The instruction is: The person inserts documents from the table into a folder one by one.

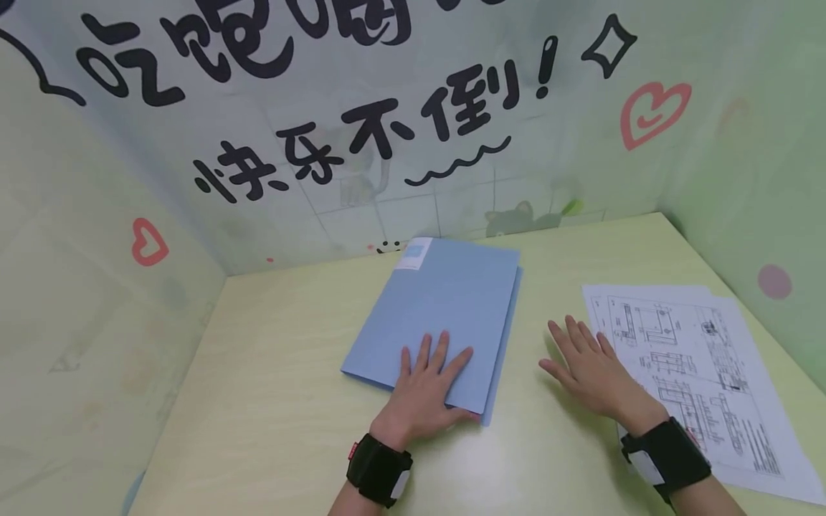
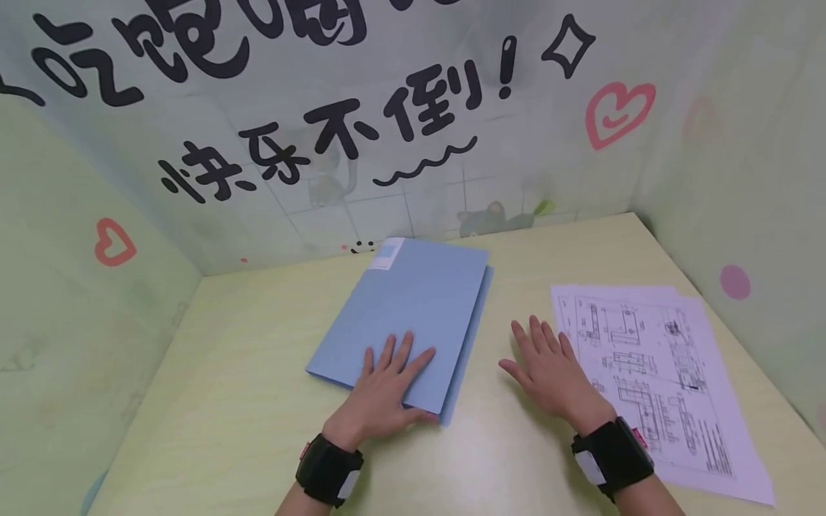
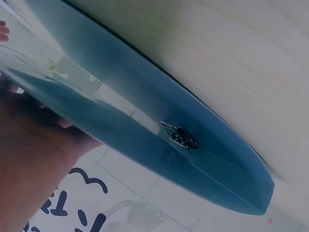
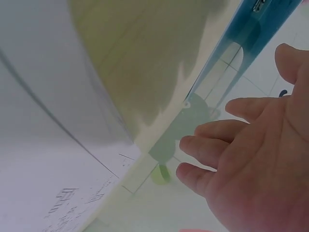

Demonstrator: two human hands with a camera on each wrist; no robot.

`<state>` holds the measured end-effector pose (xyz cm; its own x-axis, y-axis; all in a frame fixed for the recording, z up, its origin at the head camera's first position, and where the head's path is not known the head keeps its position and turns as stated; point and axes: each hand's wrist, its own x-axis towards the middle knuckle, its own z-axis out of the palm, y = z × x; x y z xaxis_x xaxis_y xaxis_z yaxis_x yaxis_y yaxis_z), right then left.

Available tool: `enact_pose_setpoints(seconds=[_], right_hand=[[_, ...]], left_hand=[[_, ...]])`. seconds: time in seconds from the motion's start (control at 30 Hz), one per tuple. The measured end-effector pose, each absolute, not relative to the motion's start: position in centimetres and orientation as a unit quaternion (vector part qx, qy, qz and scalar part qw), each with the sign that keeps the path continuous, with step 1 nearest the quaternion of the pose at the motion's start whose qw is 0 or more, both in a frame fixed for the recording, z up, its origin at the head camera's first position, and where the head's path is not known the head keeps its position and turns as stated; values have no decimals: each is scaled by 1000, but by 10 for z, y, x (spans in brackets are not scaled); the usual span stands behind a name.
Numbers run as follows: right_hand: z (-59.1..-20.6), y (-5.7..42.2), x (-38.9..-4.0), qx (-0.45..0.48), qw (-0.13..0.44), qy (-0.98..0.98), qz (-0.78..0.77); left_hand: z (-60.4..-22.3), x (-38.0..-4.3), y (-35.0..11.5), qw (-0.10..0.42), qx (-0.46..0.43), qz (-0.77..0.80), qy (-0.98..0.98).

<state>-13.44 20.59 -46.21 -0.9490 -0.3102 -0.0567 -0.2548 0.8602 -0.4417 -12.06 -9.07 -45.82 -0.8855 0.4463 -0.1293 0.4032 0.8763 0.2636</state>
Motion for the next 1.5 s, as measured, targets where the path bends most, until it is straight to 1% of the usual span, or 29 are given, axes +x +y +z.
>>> enact_pose_setpoints(seconds=[0.2,0.43,0.5,1.0,1.23,1.5], right_hand=[[-462,206,-134,-143,72,963,-216],[-463,205,-132,-143,83,963,-214],[-463,204,-131,-146,83,963,-213],[-470,195,-132,-172,78,962,-199],[-472,185,-133,-202,65,960,-185],[-473,178,-130,-228,93,953,-177]], left_hand=[[-461,-118,-80,104,224,105,963],[-454,-108,-65,75,228,104,965],[-451,-106,-61,75,227,104,965],[-422,-93,-38,122,214,184,952],[-417,-88,-26,125,228,186,948],[-404,-82,-23,131,232,242,933]])
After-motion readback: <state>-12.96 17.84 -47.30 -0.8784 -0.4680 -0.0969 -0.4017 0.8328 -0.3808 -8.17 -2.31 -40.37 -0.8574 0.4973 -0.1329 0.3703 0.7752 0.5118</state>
